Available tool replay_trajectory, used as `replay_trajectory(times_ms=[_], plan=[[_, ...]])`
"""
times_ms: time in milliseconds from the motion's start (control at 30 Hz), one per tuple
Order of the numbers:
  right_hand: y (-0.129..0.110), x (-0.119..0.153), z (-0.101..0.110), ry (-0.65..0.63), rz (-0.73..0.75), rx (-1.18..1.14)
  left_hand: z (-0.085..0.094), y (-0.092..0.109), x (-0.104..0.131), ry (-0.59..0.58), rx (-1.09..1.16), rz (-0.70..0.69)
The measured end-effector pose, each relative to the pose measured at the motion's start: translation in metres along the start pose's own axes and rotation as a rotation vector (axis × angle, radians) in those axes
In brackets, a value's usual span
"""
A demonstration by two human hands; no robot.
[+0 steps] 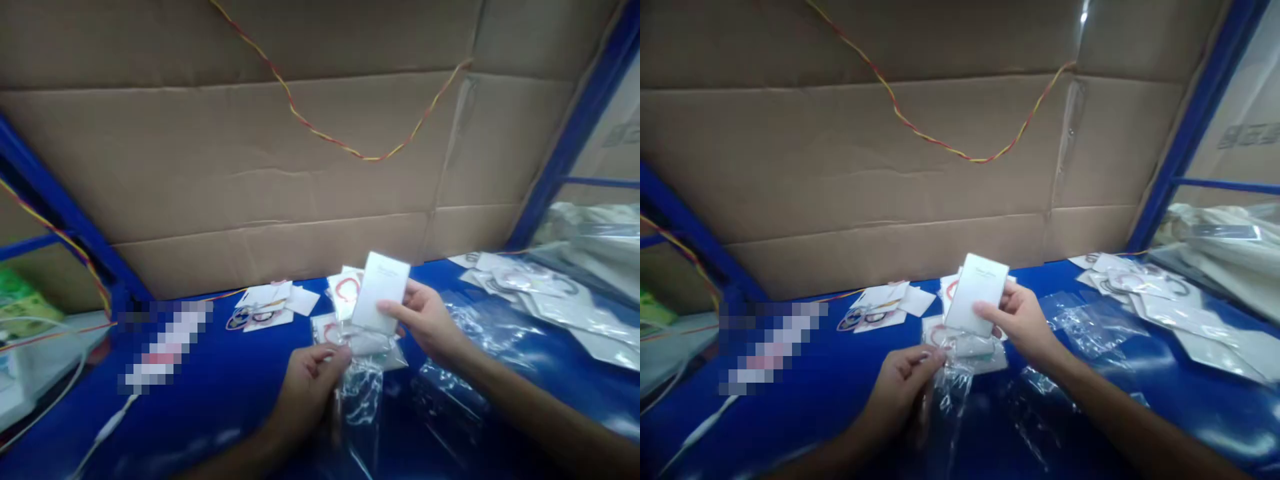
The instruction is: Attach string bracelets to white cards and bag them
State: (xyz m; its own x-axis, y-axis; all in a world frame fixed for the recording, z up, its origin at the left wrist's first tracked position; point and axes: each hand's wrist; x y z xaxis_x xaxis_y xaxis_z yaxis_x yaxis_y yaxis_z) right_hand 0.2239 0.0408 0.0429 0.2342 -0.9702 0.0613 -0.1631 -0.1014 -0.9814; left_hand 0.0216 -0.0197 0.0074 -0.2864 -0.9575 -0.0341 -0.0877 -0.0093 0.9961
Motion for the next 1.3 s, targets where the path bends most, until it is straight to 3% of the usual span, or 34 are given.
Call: replay_trajectory(times_ms=[367,500,700,933,1100,1300], plan=[[0.000,0.010,-0.006,0.001,0.011,0.180,-0.002,0.002,-0.004,0.065,-0.054,0.006],[0.002,0.008,0.001,0.003,0.037,0.135,-0.002,0.003,-0.003,0.064,-0.062,0.014],[0.001,0.009,0.002,-0.084,0.023,0.246,-0.002,0.001,-0.002,0.041,-0.059,-0.001],[0.003,0.008,-0.008,0.050,0.077,0.394,-0.006,0.002,0.001,0.002,-0.142,-0.081],[0.000,0.008,-0.008,0.057,0.033,0.222,-0.006,0.002,0.000,0.022,-0.142,-0.084],[-0.001,0.009,0.004,0.104,0.101,0.056,-0.004,0.000,-0.001,0.027,-0.106,-0.045]])
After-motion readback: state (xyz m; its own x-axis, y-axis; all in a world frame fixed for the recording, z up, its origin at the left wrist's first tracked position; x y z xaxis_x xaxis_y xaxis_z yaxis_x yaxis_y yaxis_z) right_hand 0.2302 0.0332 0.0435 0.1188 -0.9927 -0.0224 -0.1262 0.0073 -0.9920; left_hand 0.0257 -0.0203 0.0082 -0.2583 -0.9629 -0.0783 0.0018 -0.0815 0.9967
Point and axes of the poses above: each hand's wrist, its own x-axis away from the middle knuckle, its own z-axis out of the back of the hand, y = z × x, and after that the axes turned 11 degrees about -z, right-handed
